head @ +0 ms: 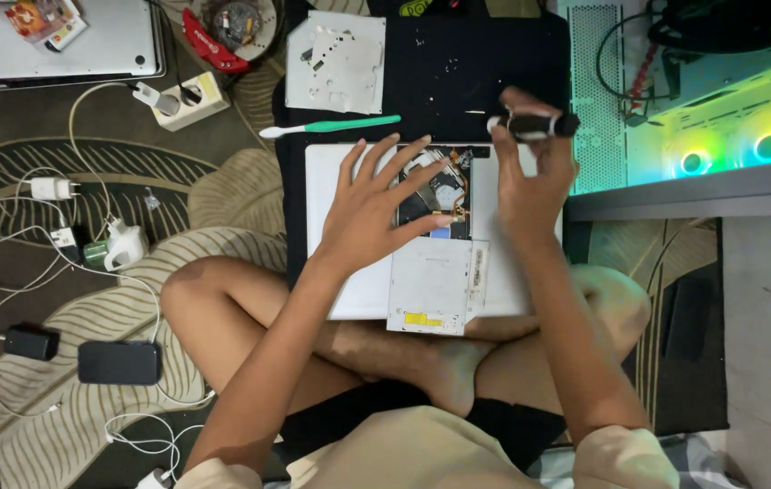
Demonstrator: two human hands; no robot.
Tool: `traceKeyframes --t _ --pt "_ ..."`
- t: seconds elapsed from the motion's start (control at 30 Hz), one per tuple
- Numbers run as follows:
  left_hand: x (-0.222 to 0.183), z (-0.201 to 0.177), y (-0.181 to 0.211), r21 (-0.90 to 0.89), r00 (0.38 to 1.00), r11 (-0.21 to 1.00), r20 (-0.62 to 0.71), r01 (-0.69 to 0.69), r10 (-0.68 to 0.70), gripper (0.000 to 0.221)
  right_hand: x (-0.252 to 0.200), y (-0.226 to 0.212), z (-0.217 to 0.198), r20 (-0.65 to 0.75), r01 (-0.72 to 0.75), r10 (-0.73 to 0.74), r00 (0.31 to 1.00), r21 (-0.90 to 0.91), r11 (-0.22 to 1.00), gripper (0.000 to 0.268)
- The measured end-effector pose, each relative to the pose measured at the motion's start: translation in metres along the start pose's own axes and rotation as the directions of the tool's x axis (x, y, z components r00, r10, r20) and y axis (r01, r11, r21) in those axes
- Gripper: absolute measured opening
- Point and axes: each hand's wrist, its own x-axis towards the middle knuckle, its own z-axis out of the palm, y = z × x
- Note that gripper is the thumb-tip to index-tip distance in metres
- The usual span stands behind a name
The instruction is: Inspecting and manipulating connections on a laptop motherboard using hands and a screwdriver while sitting on the floor.
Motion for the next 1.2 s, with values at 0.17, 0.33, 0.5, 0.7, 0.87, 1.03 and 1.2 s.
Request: traceKeyframes --t 0.17,0.33,0.5,0.7,0.87,1.03,1.2 --pt "0.0 -0.004 0.001 -0.069 0.996 0.993 0.025 0.091 -0.09 0.069 0.036 0.015 0.01 0.057 -0.014 0.018 0.998 -0.065 0.998 0.024" --pt "0.002 -0.006 0.001 -0.227 0.987 0.967 -0.085 0.114 -0.137 0.054 0.063 0.025 0.029 0.095 0.014 0.001 0.995 -0.155 0.988 0.009" --pt "0.004 -0.009 0.001 -0.234 0.985 0.964 -0.088 0.127 -0.151 0.053 0.083 0.041 0.055 0.154 0.126 -0.104 0.983 -0.145 0.981 0.009" --pt "0.004 -0.011 -0.001 -0.262 0.984 0.957 -0.092 0.123 -0.152 0.053 0.091 0.05 0.075 0.198 0.219 -0.194 0.961 -0.112 0.969 0.01" --pt "0.002 -0.009 -0.002 -0.278 0.981 0.954 -0.119 0.116 -0.154 0.052 0.09 0.048 0.076 0.184 0.189 -0.154 0.971 -0.191 0.963 0.009" --pt "0.003 -0.011 0.0 -0.269 0.981 0.956 -0.122 0.116 -0.153 0.051 0.084 0.044 0.063 0.158 0.136 -0.112 0.981 -0.149 0.979 0.009" --pt "0.001 -0.008 -0.002 -0.334 0.979 0.937 -0.135 0.102 -0.155 0.042 0.036 0.036 0.039 0.18 -0.316 0.274 0.945 0.28 0.906 0.02"
